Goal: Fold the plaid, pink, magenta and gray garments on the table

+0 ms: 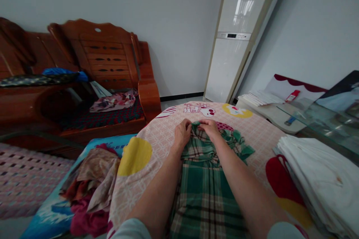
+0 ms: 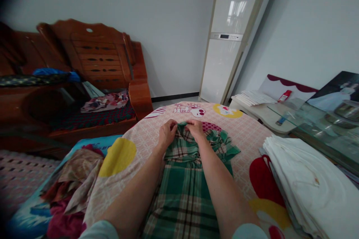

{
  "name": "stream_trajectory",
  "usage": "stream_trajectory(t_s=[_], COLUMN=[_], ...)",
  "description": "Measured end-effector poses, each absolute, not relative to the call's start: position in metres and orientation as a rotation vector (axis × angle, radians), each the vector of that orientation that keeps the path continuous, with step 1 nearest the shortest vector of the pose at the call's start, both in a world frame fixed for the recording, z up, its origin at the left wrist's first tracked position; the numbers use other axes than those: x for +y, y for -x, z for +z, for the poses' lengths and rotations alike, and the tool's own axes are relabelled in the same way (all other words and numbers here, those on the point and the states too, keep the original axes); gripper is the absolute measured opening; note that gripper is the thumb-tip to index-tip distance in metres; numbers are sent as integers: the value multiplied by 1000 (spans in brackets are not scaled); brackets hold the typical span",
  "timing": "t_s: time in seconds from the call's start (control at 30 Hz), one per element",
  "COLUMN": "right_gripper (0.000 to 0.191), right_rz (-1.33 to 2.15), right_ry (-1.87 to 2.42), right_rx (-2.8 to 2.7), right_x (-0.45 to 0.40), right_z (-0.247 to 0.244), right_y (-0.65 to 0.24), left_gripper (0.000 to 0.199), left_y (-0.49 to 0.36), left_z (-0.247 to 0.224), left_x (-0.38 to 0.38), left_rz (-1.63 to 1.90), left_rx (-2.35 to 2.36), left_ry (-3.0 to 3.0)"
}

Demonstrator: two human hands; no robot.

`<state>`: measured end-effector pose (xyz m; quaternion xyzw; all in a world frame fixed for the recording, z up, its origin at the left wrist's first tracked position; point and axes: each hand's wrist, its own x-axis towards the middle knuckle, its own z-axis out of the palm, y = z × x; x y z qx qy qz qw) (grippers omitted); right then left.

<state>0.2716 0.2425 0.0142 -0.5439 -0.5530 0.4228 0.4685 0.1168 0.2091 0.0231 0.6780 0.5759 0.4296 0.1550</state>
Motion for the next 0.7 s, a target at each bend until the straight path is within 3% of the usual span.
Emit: stream_trajectory(t_s=[0.27, 0.43, 0.57, 0.7], right_gripper=[53, 38, 35, 23], right_rz=[914, 380, -45, -47], right_ry=[1255, 1527, 1991, 2329], right_rx=[-1567, -1758, -1628, -1535], right_x=[235, 207, 183, 168], right_z=[21, 27, 21, 18], right_y=[-268, -313, -375, -418], left_gripper=[32, 35, 34, 40], left_y=[-109, -108, -110, -110], left_z=[16, 7, 2, -2], left_x=[218, 222, 224, 225], left_rz=[1164, 1070, 1000, 990], left_rx=[1704, 1783, 1792, 1790], left_ry=[-1932, -1970, -1988, -2006])
